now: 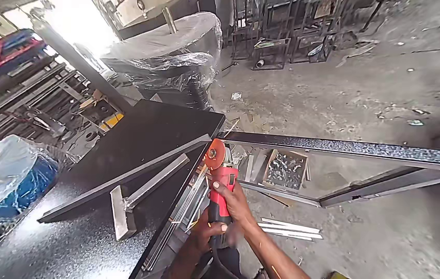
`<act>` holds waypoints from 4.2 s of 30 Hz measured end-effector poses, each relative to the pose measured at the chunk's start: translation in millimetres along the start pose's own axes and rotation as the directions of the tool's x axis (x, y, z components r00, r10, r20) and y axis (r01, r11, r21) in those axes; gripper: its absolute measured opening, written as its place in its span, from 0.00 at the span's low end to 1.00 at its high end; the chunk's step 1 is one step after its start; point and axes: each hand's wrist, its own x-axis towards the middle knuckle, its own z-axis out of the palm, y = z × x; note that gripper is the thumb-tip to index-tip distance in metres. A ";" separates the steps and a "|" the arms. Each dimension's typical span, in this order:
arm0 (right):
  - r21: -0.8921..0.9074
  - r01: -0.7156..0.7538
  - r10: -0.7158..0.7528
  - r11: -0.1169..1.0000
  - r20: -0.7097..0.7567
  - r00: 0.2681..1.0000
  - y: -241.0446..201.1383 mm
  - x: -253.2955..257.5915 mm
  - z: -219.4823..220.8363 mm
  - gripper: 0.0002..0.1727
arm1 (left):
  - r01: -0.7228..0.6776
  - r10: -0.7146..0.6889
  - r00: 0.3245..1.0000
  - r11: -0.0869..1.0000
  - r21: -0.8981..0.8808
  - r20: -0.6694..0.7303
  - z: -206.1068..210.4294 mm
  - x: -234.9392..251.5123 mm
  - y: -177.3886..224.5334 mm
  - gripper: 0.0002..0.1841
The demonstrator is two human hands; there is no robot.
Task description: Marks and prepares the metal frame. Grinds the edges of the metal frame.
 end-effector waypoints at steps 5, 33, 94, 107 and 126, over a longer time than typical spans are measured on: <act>-0.027 0.013 -0.014 1.000 -0.008 1.000 0.5 0.5 -0.2 0.32 | 0.004 -0.003 1.000 0.999 0.047 -0.010 0.5 -1.2 3.8 0.26; -0.252 0.045 -0.065 0.967 -0.070 0.995 6.9 -38.9 -48.3 0.39 | 0.016 -0.018 0.999 0.999 0.048 0.036 18.1 -13.0 -52.9 0.33; -0.930 0.205 -0.276 0.307 0.119 0.954 247.0 -12.4 -339.5 0.31 | -0.288 0.297 0.954 0.944 0.161 -0.034 -125.0 70.5 -461.7 0.48; -0.972 0.140 -0.225 0.188 0.095 0.970 242.2 60.6 -305.4 0.29 | -0.297 0.298 0.955 0.953 0.061 -0.007 -167.6 127.5 -431.8 0.43; -0.983 0.129 -0.205 0.132 0.100 0.974 231.0 75.7 -298.0 0.26 | -0.308 0.307 0.951 0.950 -0.051 -0.023 -163.0 141.8 -423.5 0.43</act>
